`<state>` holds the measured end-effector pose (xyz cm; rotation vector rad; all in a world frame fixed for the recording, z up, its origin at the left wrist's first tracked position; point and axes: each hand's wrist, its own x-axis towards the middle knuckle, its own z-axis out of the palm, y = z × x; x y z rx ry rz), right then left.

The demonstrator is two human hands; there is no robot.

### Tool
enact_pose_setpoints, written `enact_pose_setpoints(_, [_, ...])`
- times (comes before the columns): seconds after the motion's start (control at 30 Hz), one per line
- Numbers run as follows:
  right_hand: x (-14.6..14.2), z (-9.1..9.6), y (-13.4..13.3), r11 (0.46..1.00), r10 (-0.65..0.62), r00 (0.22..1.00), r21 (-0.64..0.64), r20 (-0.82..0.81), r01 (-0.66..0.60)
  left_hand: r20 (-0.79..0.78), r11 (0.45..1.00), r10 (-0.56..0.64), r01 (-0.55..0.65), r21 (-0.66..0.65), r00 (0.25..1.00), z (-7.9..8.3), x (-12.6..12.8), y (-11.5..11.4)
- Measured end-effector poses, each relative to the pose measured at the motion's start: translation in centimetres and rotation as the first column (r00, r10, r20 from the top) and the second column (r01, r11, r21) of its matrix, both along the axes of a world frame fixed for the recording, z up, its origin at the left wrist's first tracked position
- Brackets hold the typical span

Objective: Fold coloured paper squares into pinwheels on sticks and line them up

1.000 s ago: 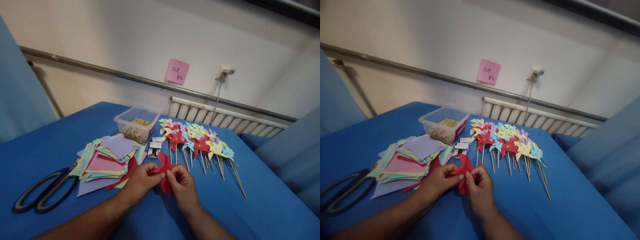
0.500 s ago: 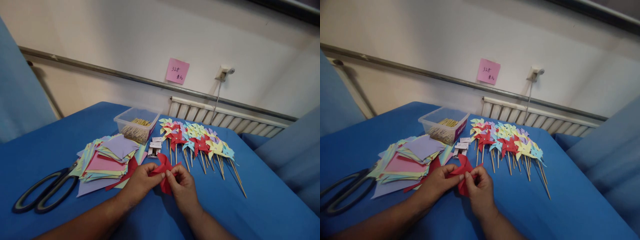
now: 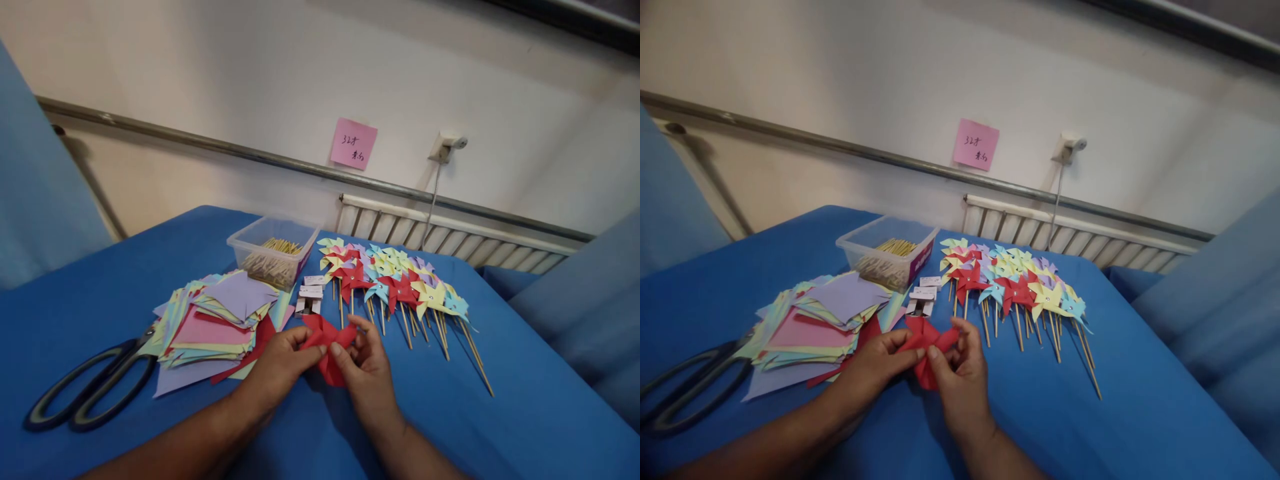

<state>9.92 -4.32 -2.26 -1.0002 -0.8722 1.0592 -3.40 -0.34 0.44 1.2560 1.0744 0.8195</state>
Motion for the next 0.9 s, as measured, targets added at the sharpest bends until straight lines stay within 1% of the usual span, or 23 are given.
enact_pose_setpoints(0.07, [0.07,-0.03,0.19,1.000,-0.024,0.996,-0.007,-0.083,0.023,0.066,0.999,0.032,-0.029,-0.043,0.997,-0.15,-0.04,0.10])
enact_pose_setpoints(0.13, [0.16,-0.21,0.42,1.000,-0.007,0.991,-0.023,-0.135,0.004,0.103,0.996,0.063,-0.056,-0.069,0.993,-0.17,0.00,0.13])
enact_pose_setpoints(0.2, [0.19,-0.35,0.58,0.997,0.059,0.982,-0.029,-0.180,-0.065,0.105,0.994,0.085,-0.077,-0.079,0.991,-0.02,0.10,0.03])
enact_pose_setpoints(0.27, [0.16,-0.30,0.61,0.991,0.128,0.969,-0.017,-0.213,-0.134,0.084,0.994,0.083,-0.076,-0.078,0.993,0.22,0.26,-0.21])
enact_pose_setpoints(0.33, [0.16,-0.10,0.56,0.988,0.150,0.965,-0.006,-0.215,-0.155,0.065,0.995,0.068,-0.063,-0.077,0.996,0.45,0.42,-0.50])
enact_pose_setpoints(0.43, [0.29,0.03,0.55,0.990,0.136,0.972,-0.004,-0.192,-0.139,0.057,0.995,0.062,-0.057,-0.086,0.996,0.53,0.59,-0.81])
enact_pose_setpoints(0.7, [0.54,-0.53,0.76,0.991,0.126,0.975,-0.030,-0.180,-0.134,0.070,0.995,0.055,-0.049,-0.091,0.996,0.01,0.71,-0.78])
enact_pose_setpoints(0.9, [0.51,0.03,0.77,0.993,0.101,0.983,-0.045,-0.157,-0.109,0.101,0.993,0.020,-0.009,-0.114,0.995,-0.08,0.69,-0.76])
